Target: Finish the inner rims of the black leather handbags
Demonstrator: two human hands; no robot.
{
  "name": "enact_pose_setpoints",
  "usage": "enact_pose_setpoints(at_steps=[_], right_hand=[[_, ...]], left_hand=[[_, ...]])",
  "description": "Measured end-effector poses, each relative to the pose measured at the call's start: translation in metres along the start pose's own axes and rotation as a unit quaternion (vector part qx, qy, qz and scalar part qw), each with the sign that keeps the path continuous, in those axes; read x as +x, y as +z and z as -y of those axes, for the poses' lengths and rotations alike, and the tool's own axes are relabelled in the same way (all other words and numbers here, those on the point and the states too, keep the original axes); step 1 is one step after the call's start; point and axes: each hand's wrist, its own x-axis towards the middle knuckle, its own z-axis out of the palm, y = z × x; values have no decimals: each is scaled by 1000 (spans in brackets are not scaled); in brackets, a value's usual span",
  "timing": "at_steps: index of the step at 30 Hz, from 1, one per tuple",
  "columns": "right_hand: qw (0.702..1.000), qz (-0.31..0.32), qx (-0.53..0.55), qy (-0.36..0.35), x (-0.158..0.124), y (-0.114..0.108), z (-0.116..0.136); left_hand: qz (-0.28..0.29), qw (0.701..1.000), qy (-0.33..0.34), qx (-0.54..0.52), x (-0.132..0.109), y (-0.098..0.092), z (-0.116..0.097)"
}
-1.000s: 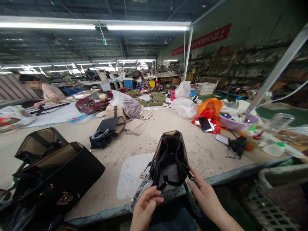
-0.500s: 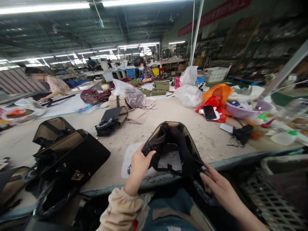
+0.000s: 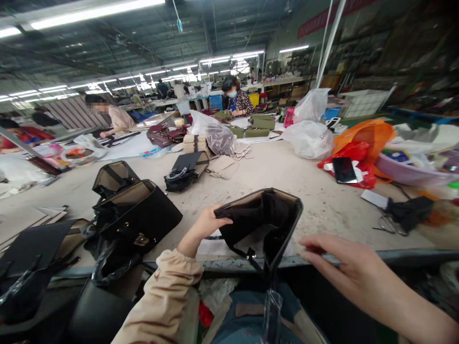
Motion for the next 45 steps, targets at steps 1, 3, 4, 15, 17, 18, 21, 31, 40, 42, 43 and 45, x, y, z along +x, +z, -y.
enact_pose_setpoints(at_steps=[1,3,4,15,17,18,21,31,40,42,43,45], right_hand=[[998,-2,-26,-54,18,-1,5],[988,18,-64,-141,53,4,14],[982,22,-80,-170,69,10,18],[960,130,-212,-127,123,67,24],[961,126,-221,-109,124,66,22],[961,123,-226,-98,125,66,21],[960,122,-243,-67,128,66,22],[961,112,-248,-41,133,68,22],[968,108,-226,-34,133,70,17],[968,105,-226,-34,133,70,17],[968,104,-226,-33,133,70,17],[968,106,-228,-28,133,69,18]], left_hand=[[8,1000,7,-7,1,3,-1],[19,1000,18,-12,3,9,-3],[18,1000,20,-9,3,11,-4],[-66,989,97,91,-12,12,-7],[-70,989,91,90,-13,15,-5],[-71,990,88,85,-13,17,-5],[-87,991,71,67,-11,21,-3],[-117,990,53,50,-9,25,-2],[-142,988,47,36,-10,29,-7],[-145,988,42,40,-10,30,-9],[-148,987,41,43,-11,31,-9],[-157,985,41,53,-11,32,-9]])
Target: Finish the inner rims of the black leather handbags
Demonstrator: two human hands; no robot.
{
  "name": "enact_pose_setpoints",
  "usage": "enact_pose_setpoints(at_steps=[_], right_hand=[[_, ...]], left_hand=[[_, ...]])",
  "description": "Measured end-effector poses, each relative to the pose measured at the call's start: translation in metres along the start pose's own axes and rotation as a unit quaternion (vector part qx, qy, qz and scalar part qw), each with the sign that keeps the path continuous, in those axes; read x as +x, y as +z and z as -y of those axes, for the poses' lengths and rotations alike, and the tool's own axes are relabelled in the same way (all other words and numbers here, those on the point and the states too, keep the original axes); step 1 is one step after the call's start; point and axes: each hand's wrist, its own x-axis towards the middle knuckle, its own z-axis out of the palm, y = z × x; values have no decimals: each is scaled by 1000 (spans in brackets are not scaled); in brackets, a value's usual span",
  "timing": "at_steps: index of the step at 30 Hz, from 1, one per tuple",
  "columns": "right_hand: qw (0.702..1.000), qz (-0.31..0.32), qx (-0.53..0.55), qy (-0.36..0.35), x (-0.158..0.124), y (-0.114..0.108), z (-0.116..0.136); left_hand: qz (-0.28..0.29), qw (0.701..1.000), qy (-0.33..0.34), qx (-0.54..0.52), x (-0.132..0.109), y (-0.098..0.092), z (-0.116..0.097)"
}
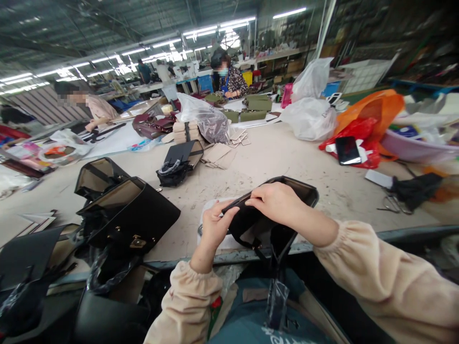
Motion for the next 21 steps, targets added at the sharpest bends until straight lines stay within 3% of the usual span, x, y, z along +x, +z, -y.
enact_pose_setpoints(at_steps=[7,21], right_hand=[[1000,4,-16,18,0,-2,5],[999,3,-24,43,2,-3,9]], left_hand=[[-30,999,0,12,-1,3,3],[-30,999,11,33,1,3,1]])
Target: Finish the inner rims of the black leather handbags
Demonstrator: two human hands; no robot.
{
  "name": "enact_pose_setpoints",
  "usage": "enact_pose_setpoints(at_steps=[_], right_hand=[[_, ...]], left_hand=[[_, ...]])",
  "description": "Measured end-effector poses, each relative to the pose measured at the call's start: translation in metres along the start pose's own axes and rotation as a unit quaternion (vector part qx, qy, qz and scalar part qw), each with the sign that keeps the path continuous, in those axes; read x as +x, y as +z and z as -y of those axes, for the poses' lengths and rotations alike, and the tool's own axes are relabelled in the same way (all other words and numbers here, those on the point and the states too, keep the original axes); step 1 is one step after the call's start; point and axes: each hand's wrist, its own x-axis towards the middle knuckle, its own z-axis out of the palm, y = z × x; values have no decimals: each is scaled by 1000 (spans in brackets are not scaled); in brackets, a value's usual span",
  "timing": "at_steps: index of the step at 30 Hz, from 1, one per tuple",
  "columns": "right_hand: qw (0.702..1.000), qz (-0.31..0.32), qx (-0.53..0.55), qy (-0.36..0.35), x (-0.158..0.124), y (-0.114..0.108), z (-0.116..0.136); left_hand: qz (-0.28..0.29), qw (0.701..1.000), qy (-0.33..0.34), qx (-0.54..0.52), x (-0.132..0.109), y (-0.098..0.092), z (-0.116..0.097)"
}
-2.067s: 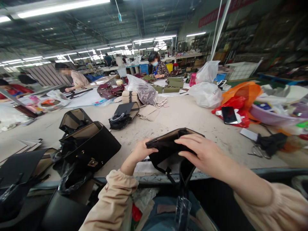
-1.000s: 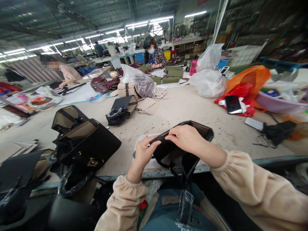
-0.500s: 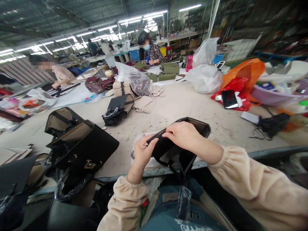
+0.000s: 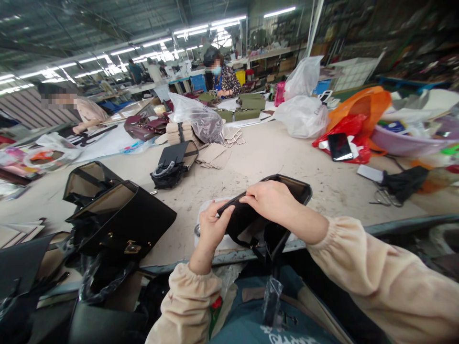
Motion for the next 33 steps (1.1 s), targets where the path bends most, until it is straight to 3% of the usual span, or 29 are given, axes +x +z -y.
enact_pose_setpoints(at_steps=[9,19,25,33], right_hand=[[1000,-4,-8,5,0,0,-1],[1000,-15,-7,-4,0,-1,-2],[1000,-19,-3,-15,0,-1,-4],[995,-7,9,-94,-2,-9,-26]], left_hand=[[37,999,-8,-15,3,-1,-8],[62,996,58,32,9,1,-10],[44,996,61,40,10,3,-11],[8,998,55,43,12,7,-8]])
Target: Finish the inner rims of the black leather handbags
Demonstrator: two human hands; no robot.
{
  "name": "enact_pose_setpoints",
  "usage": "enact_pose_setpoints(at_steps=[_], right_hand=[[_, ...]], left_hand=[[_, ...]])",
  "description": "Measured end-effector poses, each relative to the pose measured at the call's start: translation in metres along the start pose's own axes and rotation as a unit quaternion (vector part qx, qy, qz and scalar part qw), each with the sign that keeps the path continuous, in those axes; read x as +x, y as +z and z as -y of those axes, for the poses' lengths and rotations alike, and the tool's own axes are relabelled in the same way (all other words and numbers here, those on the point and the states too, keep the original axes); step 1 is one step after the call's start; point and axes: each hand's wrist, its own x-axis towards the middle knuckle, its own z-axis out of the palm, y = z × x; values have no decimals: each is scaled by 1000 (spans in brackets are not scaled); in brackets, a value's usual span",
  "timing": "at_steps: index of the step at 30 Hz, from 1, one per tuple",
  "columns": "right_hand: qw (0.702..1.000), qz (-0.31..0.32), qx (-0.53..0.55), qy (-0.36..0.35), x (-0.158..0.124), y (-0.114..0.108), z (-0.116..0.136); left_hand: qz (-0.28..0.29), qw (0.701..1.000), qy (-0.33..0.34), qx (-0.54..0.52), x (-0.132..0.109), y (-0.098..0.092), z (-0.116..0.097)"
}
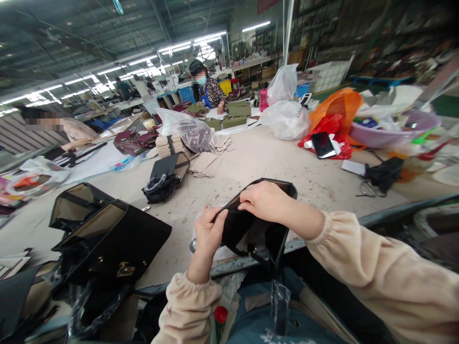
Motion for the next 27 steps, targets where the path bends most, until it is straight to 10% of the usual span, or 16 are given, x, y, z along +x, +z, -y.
enact_pose_setpoints(at_steps=[27], right_hand=[[997,-20,-11,77,7,2,-4]], left_hand=[[25,1000,-2,-15,0,-1,-2]])
